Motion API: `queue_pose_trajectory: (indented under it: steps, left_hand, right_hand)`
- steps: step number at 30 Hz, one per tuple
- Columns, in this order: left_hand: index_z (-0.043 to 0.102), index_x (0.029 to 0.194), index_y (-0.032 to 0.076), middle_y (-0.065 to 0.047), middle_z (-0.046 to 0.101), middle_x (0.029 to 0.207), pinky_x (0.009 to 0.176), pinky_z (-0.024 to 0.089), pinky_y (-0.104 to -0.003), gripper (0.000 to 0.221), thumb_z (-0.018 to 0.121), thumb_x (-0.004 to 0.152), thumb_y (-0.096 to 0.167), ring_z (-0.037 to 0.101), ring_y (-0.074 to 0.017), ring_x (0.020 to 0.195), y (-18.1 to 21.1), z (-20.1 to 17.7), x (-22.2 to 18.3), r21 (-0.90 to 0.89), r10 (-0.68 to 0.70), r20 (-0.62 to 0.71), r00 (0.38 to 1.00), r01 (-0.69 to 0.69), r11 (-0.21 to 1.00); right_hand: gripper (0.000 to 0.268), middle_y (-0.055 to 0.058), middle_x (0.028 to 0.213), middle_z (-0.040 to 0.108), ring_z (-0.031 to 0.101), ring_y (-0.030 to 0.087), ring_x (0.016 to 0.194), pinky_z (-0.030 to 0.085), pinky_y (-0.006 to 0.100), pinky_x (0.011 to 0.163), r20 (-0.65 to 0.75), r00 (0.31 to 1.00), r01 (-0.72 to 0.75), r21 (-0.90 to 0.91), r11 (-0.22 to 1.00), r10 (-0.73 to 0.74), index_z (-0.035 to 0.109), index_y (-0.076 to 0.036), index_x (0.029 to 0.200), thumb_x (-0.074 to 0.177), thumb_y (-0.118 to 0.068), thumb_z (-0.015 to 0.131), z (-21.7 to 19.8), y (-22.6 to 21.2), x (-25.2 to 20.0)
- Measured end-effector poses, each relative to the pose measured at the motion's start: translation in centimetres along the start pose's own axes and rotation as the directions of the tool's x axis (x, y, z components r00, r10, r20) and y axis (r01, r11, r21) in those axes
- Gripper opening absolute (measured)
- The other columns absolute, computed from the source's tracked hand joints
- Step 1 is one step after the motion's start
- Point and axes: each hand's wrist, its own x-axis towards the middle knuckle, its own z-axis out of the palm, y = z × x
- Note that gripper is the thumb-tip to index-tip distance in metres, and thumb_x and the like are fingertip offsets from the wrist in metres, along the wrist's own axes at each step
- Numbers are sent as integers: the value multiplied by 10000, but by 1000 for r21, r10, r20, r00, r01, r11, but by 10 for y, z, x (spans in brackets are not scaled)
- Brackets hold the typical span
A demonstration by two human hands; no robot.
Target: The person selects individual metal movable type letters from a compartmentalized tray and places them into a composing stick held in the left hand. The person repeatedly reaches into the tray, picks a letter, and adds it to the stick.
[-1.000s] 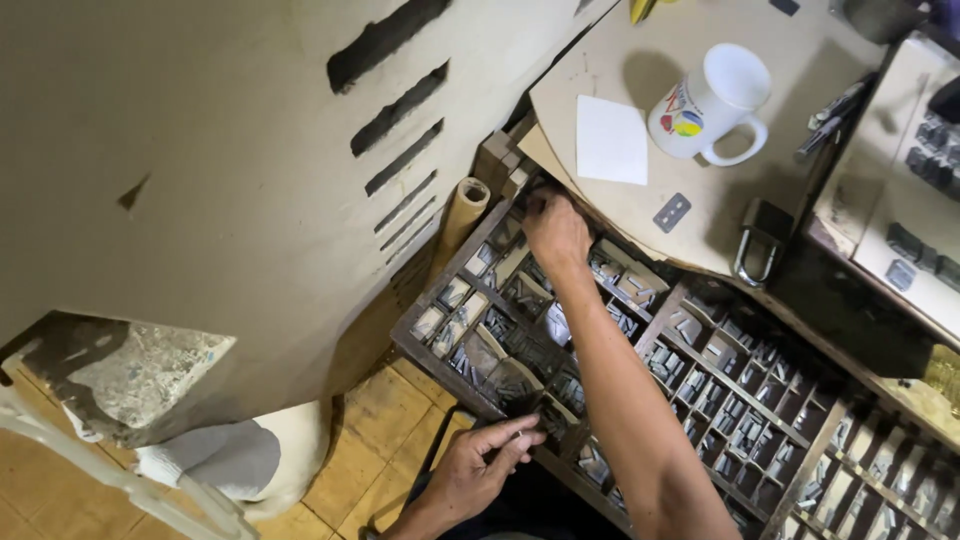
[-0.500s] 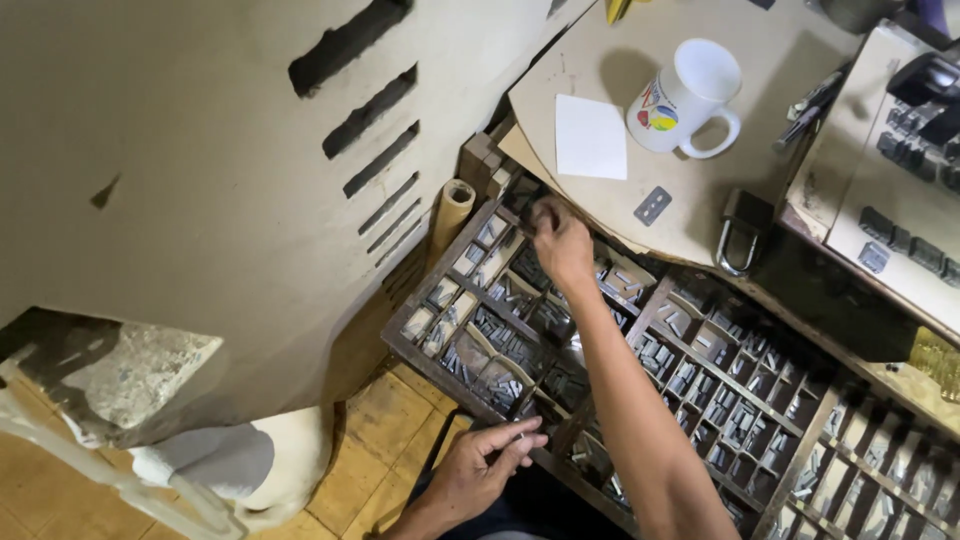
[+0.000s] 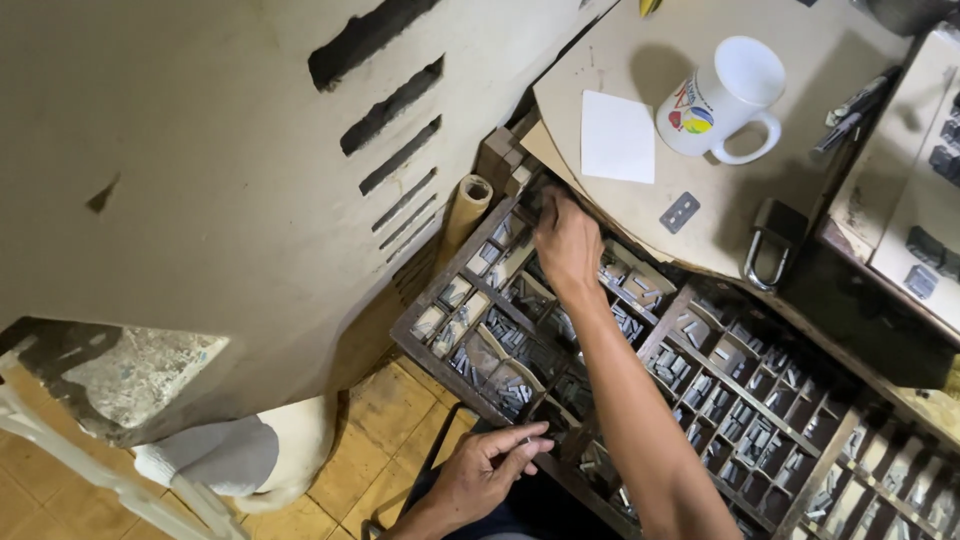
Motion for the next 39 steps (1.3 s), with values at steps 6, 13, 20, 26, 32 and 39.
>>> queue_pose_trajectory:
  steps: [6,13,20,26,32,39]
  left_hand:
    - [658,1394,155,-13,799,1230,749,600,-216,487,540,993,406,768,-83,855,2,-8,4,-58,-134,46,990,137,989]
    - [697,1350,148,-16,815,1185,748,586,-191,452,569,986,382,778,-79,801,-6,-5,6,-91,-117,3,993,117,989]
    - [687,1350,112,-45,809,1193,746,593,-198,444,580,994,354,783,-101,792,-14,-2,6,-114,-81,-4,997,80,990]
    - [666,1385,147,-34,799,1233,793,602,-215,496,553,983,414,788,-99,845,3,-9,4,-93,-145,40,989,148,985]
    - [725,1311,147,-11,834,1133,688,566,-182,436,569,981,385,771,-54,775,-6,-4,6,-58,-70,-13,997,69,996]
    - [648,1403,148,-23,803,1214,743,598,-235,509,532,996,431,775,-109,860,-3,-4,3,-46,-94,56,994,97,994]
  right_hand:
    - [300,41,620,572,433,158,387,310,316,279,178,984,-2,-32,999,8,671,-94,1079,1039,-30,381,11,9,6]
    - [266,1,523,487,500,214,431,391,401,357,56,990,142,-382,913,-130,663,-126,917,892,-1,428,29,19,4]
    - [478,125,1106,762,711,391,1038,525,531,996,235,912,-330,-62,942,336,664,-241,1358,904,-120,575,-9,-24,8]
    - [357,125,803,714,300,69,374,376,277,362,324,904,-357,212,910,279,582,-169,1320,1093,-365,388,-25,-21,-3]
    - [54,-5,883,713,499,22,608,351,173,464,291,944,-331,843,424,158,680,-161,1006,1029,-194,645,-23,24,-49]
    - [66,40,939,736,480,58,557,379,204,421,226,948,-319,685,655,225,696,-133,1011,1031,-159,639,-35,21,-52]
